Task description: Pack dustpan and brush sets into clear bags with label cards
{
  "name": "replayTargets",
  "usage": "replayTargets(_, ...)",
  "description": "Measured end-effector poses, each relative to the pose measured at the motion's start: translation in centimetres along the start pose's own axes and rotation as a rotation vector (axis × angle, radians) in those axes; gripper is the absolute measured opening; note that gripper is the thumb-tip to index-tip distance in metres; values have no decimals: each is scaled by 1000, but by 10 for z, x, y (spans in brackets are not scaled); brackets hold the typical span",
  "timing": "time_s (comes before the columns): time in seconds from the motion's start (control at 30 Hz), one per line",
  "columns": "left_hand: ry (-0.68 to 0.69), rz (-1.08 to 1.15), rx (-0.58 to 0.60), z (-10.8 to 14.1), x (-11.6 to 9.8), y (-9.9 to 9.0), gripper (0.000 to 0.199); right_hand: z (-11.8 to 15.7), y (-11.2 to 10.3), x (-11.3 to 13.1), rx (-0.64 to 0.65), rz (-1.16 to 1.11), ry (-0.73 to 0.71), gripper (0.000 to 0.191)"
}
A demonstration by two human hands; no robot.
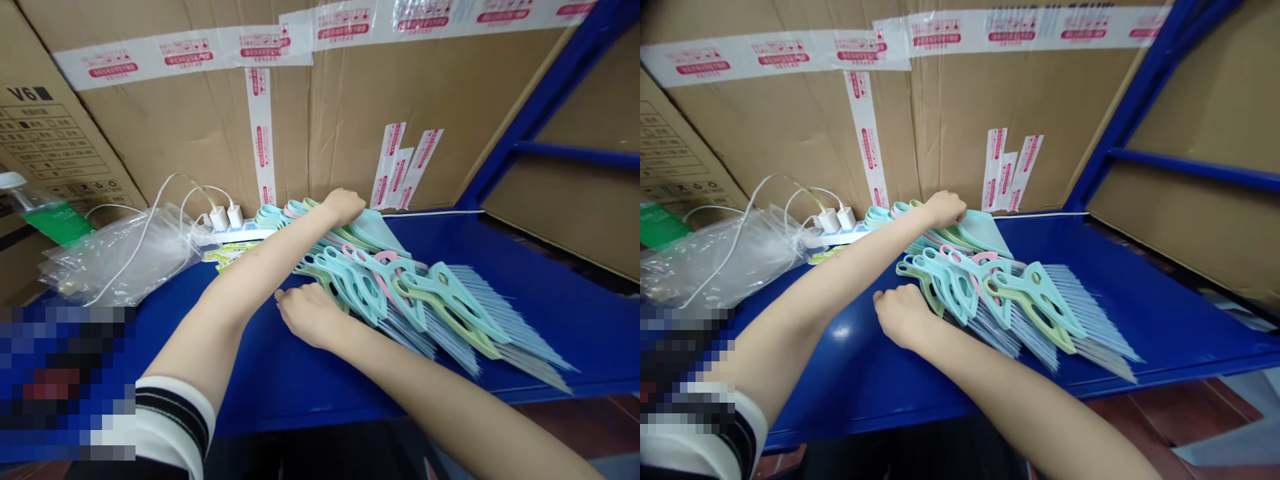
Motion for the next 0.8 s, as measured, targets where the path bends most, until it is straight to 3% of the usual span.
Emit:
replayTargets(0.23, -41, -26, -39, 16, -4, -27, 29, 2, -1, -1, -12, -31, -2, 30)
replayTargets(0.37, -53, -44, -171, 44, 3, -45, 32, 1, -2, 0, -19, -41, -2, 31)
replayTargets(0.5, -120, -28, -214, 101, 8, -59, 38, 3, -4, 1, -19, -55, 3, 30)
replayTargets(0.63, -147, -65, -217, 177, 5, -57, 37, 8, -2, 0, -62, -88, 4, 27)
replayTargets(0.8, -89, -267, -427, 261, -5, -43, 30, -4, 5, 7, -255, -162, 13, 28)
Point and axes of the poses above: each hand's wrist, its own z-axis away from the middle knuckle, its own y-axis out of the palm, x = y × z, the point moved 1 cm from there along -z, towards the middle knuckle, and after that the axes turned 11 degrees about -z, right-handed, at the moved point
